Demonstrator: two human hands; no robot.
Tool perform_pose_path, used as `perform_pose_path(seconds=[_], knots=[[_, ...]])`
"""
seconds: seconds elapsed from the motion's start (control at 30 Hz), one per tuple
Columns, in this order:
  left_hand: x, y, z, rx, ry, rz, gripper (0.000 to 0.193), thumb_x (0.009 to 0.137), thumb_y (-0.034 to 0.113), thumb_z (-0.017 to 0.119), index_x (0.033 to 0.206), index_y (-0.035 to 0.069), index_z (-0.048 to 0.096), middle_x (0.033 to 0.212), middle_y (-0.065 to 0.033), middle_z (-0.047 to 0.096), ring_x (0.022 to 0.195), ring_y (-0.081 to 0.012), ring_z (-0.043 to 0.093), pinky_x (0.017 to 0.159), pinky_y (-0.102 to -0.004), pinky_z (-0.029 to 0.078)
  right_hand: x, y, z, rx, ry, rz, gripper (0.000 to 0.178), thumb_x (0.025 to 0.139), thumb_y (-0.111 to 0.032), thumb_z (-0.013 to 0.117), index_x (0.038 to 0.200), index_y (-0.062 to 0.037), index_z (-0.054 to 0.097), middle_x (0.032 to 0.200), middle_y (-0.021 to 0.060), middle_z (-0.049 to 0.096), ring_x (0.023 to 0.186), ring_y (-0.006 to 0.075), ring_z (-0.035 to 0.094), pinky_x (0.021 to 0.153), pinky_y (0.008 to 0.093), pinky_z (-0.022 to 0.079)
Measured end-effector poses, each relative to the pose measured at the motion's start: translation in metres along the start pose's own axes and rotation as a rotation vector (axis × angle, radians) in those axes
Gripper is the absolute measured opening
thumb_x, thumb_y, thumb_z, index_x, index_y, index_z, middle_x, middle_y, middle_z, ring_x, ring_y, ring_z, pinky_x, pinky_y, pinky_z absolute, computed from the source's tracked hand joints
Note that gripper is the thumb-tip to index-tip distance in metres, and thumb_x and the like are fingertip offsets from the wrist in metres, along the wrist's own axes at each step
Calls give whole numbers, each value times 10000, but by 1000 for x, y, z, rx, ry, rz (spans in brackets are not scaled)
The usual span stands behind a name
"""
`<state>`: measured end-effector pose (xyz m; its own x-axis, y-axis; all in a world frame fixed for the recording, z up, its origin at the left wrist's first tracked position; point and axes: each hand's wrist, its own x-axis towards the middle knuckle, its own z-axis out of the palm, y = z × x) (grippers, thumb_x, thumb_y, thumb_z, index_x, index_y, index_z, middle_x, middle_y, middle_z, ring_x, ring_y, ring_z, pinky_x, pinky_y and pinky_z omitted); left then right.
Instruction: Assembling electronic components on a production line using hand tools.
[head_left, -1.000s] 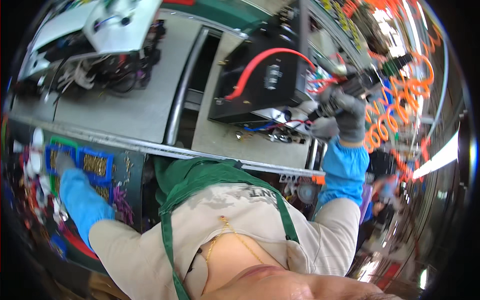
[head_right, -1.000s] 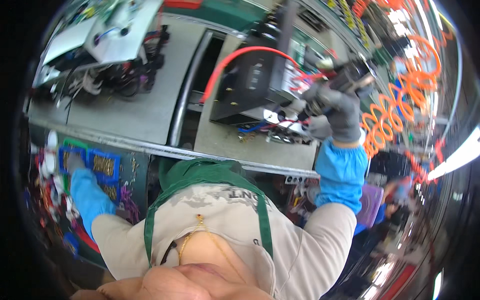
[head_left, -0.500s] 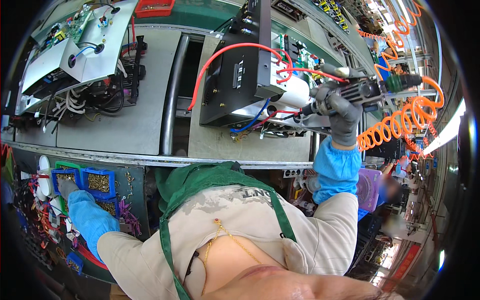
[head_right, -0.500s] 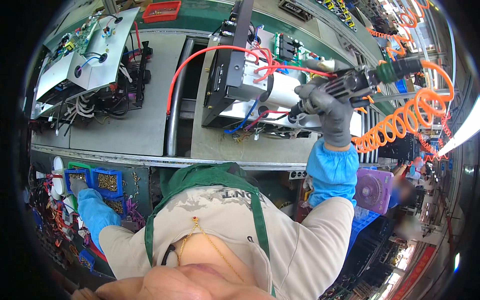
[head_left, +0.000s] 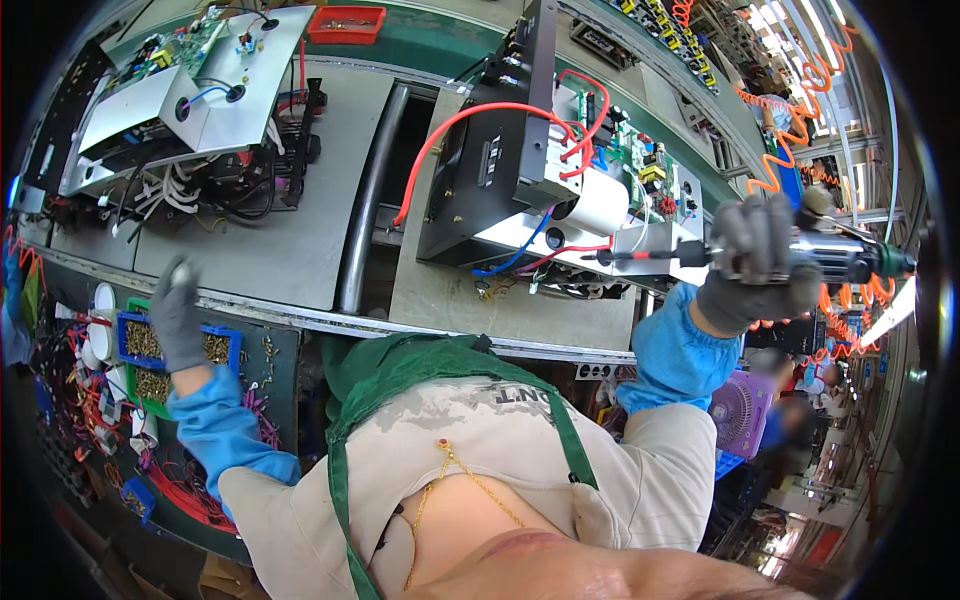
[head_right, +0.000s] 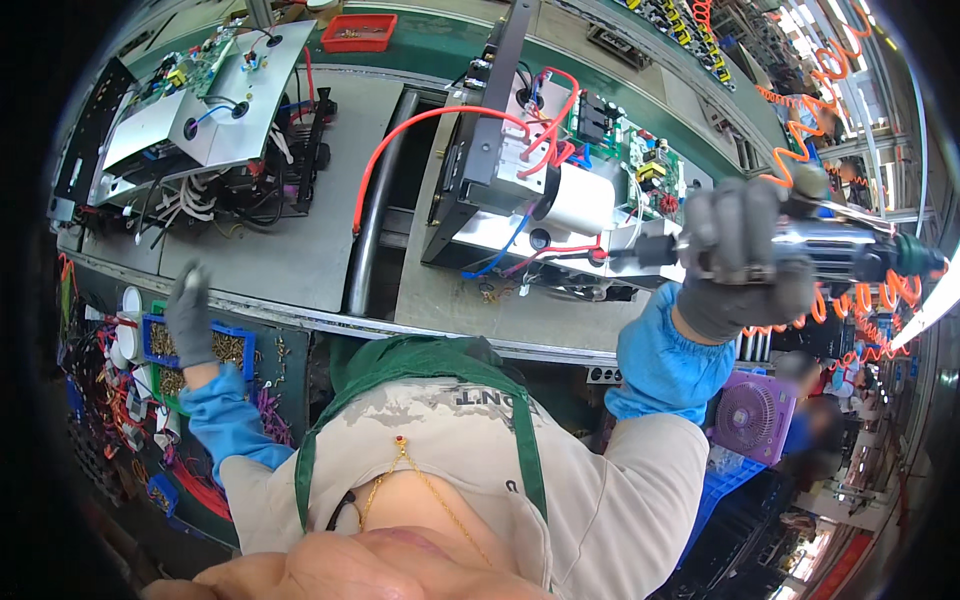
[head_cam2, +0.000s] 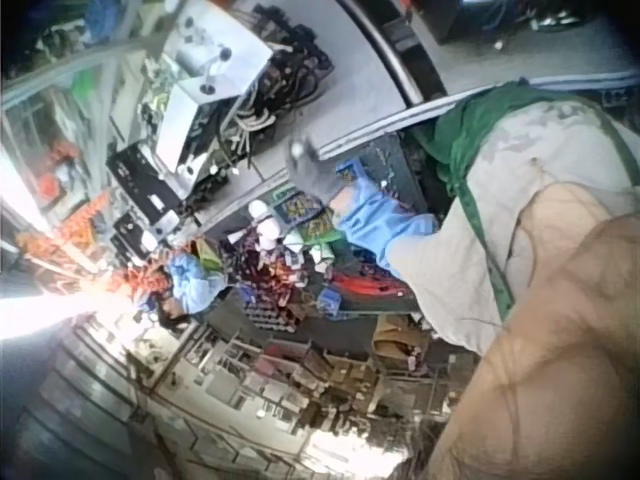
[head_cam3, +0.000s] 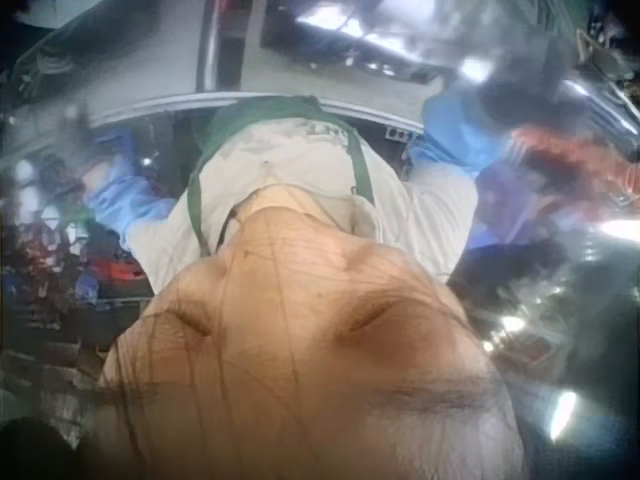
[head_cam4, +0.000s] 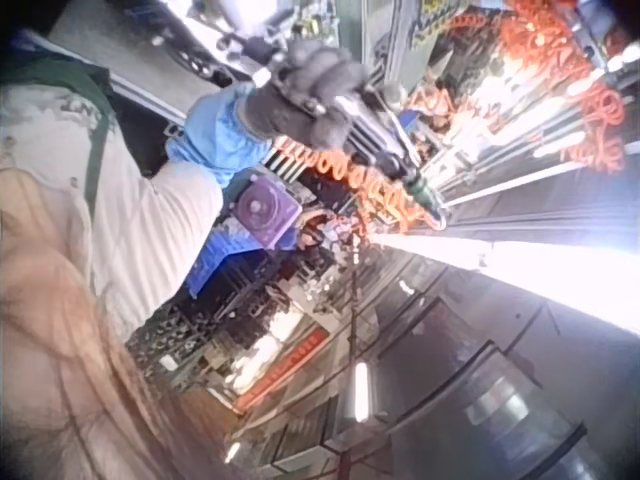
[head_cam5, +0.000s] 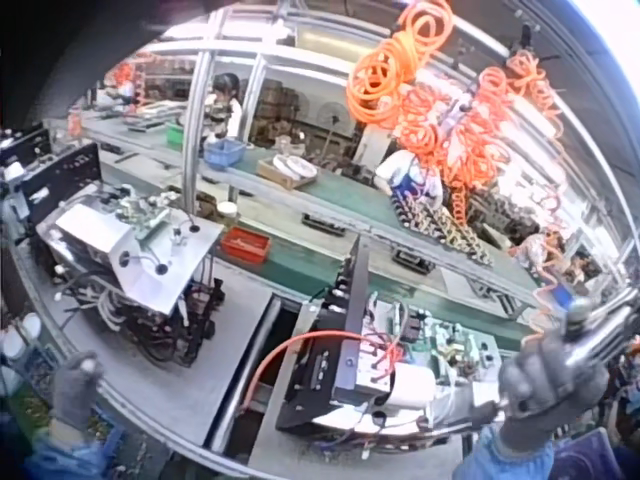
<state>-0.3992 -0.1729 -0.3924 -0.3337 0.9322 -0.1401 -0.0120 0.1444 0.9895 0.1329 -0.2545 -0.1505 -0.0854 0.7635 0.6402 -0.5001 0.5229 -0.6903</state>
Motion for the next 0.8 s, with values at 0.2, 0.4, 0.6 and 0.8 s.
perform_pose_path(seconds=[0.2,0.4,0.6,0.8], knots=[[-89,76,165,-551,-597,54,326,892,114,537,1208,39,504,934,-91,596,728,-98,541,637,-191,450,34,43,47,224,-120,-142,564,797,-226,620,1319,-107,445,594,-79,390,522,53,421,758,314,388],[-118,83,184,-1019,-652,-229,270,899,51,534,1166,10,538,1038,-146,606,839,-131,598,663,-188,516,42,80,70,190,-115,-159,582,826,-237,562,1377,-191,378,622,-65,395,526,77,438,676,316,381],[-128,89,190,-1175,-620,-330,258,892,64,555,1144,9,540,1054,-156,599,836,-156,616,649,-182,542,45,99,73,312,-239,-116,436,781,-218,605,1189,-105,503,625,-62,402,554,73,428,721,306,372],[-132,94,199,-1169,-538,-347,248,890,90,574,1125,14,550,1034,-144,605,773,-129,602,600,-177,520,42,96,81,332,-77,-52,227,758,-307,583,744,-100,490,587,-21,406,570,126,454,748,329,416]])
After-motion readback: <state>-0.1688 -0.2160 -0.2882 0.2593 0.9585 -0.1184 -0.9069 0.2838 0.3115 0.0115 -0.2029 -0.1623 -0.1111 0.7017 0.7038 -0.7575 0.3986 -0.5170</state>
